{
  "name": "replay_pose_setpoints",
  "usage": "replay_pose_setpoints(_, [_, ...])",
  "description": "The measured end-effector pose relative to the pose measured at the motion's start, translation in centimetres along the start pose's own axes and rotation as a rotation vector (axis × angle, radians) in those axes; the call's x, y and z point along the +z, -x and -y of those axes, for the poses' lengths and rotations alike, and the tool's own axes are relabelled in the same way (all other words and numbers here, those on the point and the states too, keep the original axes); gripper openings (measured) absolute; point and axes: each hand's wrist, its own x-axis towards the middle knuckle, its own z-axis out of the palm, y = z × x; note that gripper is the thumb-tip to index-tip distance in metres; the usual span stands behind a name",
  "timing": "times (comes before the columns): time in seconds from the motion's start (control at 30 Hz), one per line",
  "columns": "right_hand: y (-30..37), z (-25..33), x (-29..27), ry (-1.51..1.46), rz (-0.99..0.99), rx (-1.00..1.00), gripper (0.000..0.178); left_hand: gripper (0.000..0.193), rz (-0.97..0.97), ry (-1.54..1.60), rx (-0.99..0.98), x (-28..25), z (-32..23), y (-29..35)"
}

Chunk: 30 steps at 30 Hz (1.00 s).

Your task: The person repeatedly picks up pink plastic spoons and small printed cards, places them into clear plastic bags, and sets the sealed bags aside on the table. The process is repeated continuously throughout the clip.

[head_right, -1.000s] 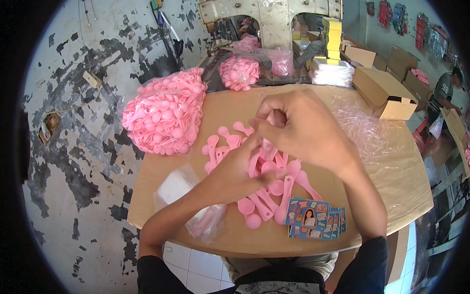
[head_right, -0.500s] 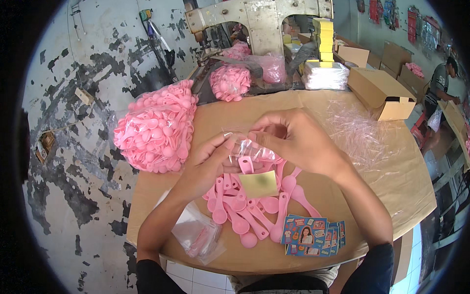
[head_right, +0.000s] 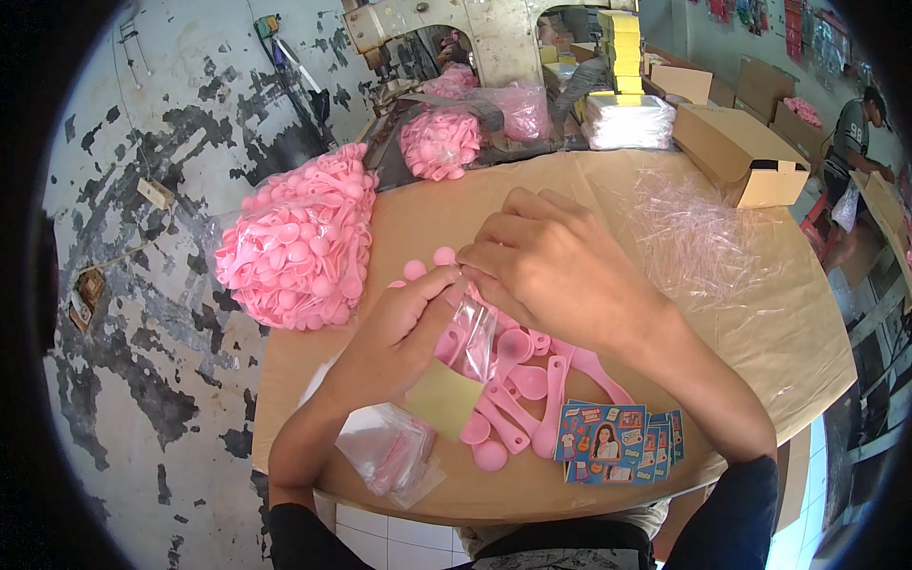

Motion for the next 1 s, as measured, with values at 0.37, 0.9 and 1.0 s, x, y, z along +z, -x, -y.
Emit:
replay_pose_setpoints(0.37, [-0.4, -2.6, -2.0, -0.608, -0.209, 0.523, 0.006, 0.028, -0.203, -0.132, 0.350, 1.0, 1.0, 0.0])
replay_pose_setpoints(0.9, [3.1, -9.3, -3.5, -0.677, 0.210, 0.685, 0.032, 0.042, -0.134, 0.567, -0.131, 0.3, 2.1, -1.3])
replay_pose_setpoints(1.0, [0.6, -0.8, -1.2, -0.916, 0.507, 0.660, 0.029, 0.038, -0.181, 0.615, -0.067, 0.9, 1.0, -0.9])
